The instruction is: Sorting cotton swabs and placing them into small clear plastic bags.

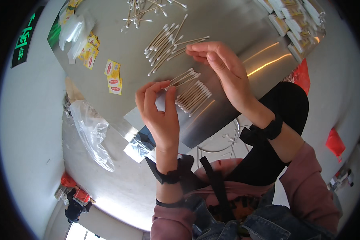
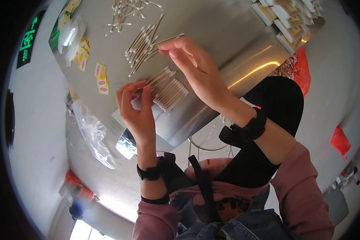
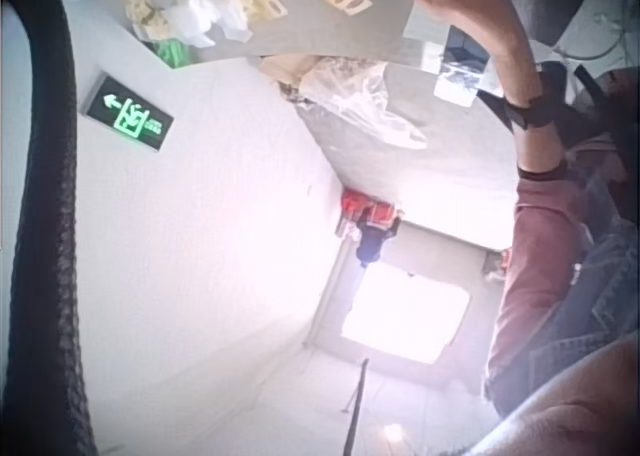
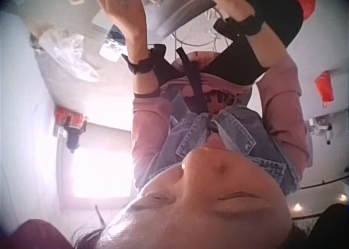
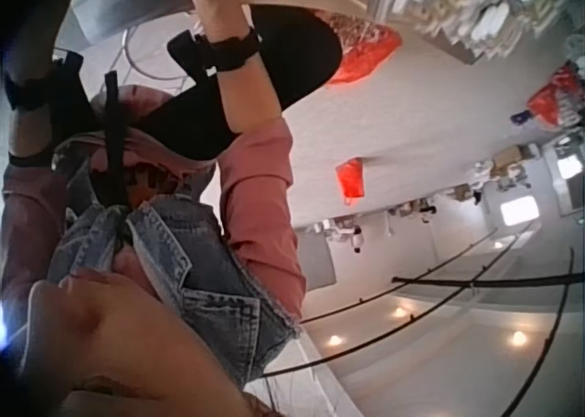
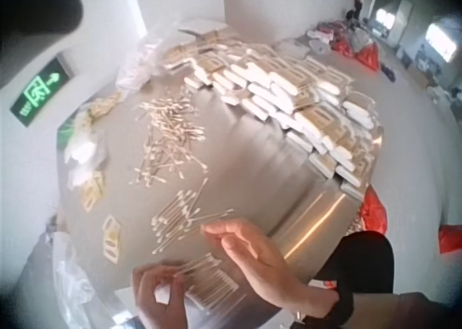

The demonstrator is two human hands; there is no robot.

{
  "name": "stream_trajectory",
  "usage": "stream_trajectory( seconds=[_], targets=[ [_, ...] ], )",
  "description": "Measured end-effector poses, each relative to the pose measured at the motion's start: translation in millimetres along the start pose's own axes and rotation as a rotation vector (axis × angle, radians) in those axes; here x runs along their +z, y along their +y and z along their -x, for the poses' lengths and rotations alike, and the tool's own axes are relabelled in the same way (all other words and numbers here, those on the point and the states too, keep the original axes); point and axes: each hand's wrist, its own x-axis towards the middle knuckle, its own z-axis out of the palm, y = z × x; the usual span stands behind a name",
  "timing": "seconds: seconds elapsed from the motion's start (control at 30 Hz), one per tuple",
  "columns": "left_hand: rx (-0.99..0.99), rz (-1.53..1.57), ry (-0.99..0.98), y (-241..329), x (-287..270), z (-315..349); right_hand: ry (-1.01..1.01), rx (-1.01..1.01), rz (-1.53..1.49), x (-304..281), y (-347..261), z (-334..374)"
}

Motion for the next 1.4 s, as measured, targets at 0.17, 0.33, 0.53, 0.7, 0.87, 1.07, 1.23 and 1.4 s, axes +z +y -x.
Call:
stream_trajectory(
  seconds=[0.17, 0.33, 0.53, 0.7, 0.87, 1.07, 1.23, 1.4],
  targets=[
    [0.056, -0.048, -0.13, -8.6, -1.7, -16.7, 0.0, 0.005, 0.064, -6.1, -2.2, 0.4],
    [0.126, -0.109, -0.225, -9.8, -5.7, -23.9, 0.009, 0.005, 0.04, -3.8, -0.1, 1.5],
    [0.098, -0.116, -0.144, -12.4, -7.1, -35.1, 0.011, 0.017, 0.002, -3.4, 1.0, 1.2],
    [0.116, -0.08, -0.209, -13.8, -4.8, -28.4, 0.021, 0.014, 0.029, -2.4, 0.4, 1.4],
    [0.089, -0.085, -0.156, 1.0, -10.5, -9.8, 0.012, 0.007, 0.064, -1.8, -0.8, 0.8],
    [0.21, -0.158, -0.172, -7.4, -1.2, -10.7, 0.023, 0.006, 0.032, 0.2, 2.1, 2.0],
    [0.218, -0.21, -0.218, -2.8, 1.7, -14.0, 0.027, 0.0, 0.031, -2.7, 1.1, 1.2],
    [0.206, -0.246, -0.129, -8.2, -4.9, -18.3, 0.019, -0.007, 0.032, -2.1, 3.4, 1.4]
  ],
)
